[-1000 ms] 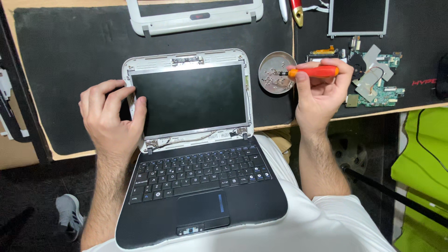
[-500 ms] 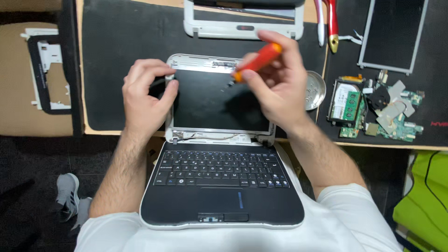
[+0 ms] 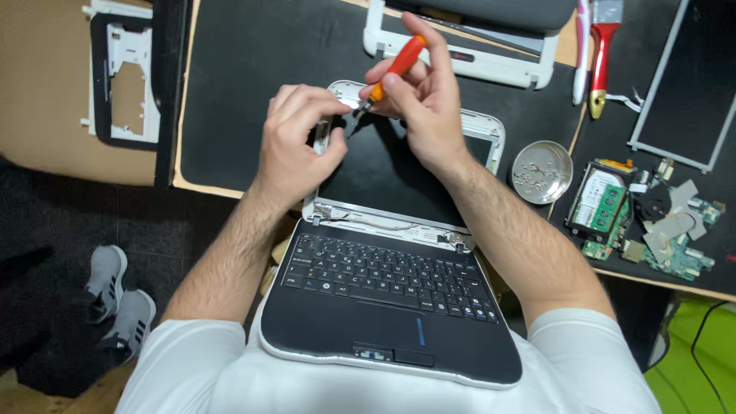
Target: The person uses a screwdriver to fasten screws into the bezel of a laptop screen. They then attach the bezel to the screen assembly and secure it with additional screws.
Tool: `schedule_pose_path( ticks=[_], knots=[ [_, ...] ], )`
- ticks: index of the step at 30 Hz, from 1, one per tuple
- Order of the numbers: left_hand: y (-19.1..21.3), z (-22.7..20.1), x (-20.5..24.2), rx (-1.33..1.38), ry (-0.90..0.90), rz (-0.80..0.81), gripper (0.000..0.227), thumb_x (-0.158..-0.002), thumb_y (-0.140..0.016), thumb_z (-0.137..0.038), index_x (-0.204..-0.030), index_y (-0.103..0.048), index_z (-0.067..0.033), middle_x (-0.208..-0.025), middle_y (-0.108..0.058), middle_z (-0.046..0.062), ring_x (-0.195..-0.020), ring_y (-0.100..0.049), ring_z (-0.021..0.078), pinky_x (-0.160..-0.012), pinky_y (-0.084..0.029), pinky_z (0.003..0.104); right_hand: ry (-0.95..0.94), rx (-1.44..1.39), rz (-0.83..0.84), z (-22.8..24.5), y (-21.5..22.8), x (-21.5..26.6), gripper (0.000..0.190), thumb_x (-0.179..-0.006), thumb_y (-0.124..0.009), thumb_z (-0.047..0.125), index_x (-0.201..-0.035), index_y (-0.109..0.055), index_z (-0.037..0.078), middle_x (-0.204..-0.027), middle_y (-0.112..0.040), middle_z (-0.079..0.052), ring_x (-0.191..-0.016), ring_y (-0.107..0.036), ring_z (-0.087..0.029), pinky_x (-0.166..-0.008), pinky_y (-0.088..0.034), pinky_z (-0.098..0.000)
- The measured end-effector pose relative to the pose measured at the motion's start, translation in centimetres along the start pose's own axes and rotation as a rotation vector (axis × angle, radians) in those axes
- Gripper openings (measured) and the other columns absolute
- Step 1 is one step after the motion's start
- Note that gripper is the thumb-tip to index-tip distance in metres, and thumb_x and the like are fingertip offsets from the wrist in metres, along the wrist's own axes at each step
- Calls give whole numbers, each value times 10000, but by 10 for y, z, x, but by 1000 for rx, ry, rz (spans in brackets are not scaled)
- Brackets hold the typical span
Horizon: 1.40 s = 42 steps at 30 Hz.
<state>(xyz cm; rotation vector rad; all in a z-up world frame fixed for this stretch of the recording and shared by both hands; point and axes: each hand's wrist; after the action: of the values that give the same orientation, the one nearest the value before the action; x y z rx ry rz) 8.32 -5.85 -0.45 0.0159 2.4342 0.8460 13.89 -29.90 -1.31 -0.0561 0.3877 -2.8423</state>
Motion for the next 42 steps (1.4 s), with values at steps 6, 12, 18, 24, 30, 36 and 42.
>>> schedule_pose_path(
  ticks=[6,12,18,24,30,36,42],
  knots=[
    [-2,-1,4,-93,-58,-12,237,-1025,-958,-57,-1234,-849,-85,-1233,-812,62,-1135,-711,326,-960,-524,472,-8,-31,20,1,0,2,643,-1310,-665,57,-1866,-377,205,-1373,-810,-211,-1164,-903,-306,-1112,-798,-450],
    [-8,-1,5,-168,-140,-53,193,-1027,-1016,-61,-1148,-868,-87,-1160,-833,47,-1087,-734,313,-881,-526,461,23,26,41,6,-3,3,613,-1306,-712,119,-1832,-406,196,-1364,-815,-191,-1146,-900,-315,-1048,-812,-468],
    [-8,-2,5,-174,-144,-80,153,-1062,-1005,-23,-1108,-876,-90,-1119,-834,29,-1040,-733,289,-846,-529,438,50,55,47,9,-5,4,565,-1314,-677,54,-1803,-421,174,-1341,-822,-207,-1131,-900,-317,-1030,-815,-447],
    [-9,-3,4,-172,-129,-106,159,-1059,-1007,-20,-1045,-869,-96,-1076,-840,31,-1008,-730,277,-828,-534,417,80,83,30,8,-6,5,532,-1325,-692,73,-1779,-431,170,-1326,-817,-200,-1125,-902,-312,-975,-799,-407],
    [-9,-3,4,-182,-118,-114,176,-1051,-1011,-22,-1030,-859,-110,-1065,-829,13,-1003,-728,275,-829,-521,425,109,74,47,5,-6,5,532,-1321,-731,123,-1760,-434,162,-1324,-808,-198,-1125,-898,-306,-1004,-815,-434],
    [-9,-2,5,-181,-96,-104,182,-1041,-1019,-39,-1011,-854,-110,-1046,-828,17,-1012,-726,278,-835,-526,429,153,115,56,9,-9,7,533,-1310,-724,-7,-1734,-454,171,-1297,-809,-209,-1134,-862,-275,-1031,-794,-400],
    [-10,0,6,-183,-88,-96,176,-1038,-1004,-38,-1015,-843,-107,-1052,-820,36,-1007,-718,293,-868,-545,447,272,197,88,8,-13,11,560,-1318,-716,-34,-1761,-433,157,-1280,-792,-229,-1129,-851,-292,-1032,-799,-408]
  ],
)
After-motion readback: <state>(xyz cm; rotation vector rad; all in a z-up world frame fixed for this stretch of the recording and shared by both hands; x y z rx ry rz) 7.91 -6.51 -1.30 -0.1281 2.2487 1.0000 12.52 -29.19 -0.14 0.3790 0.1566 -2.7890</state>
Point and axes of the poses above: each hand's wrist, its own x-axis away from the middle knuckle, its own y-axis out of the back of the hand, z = x × y
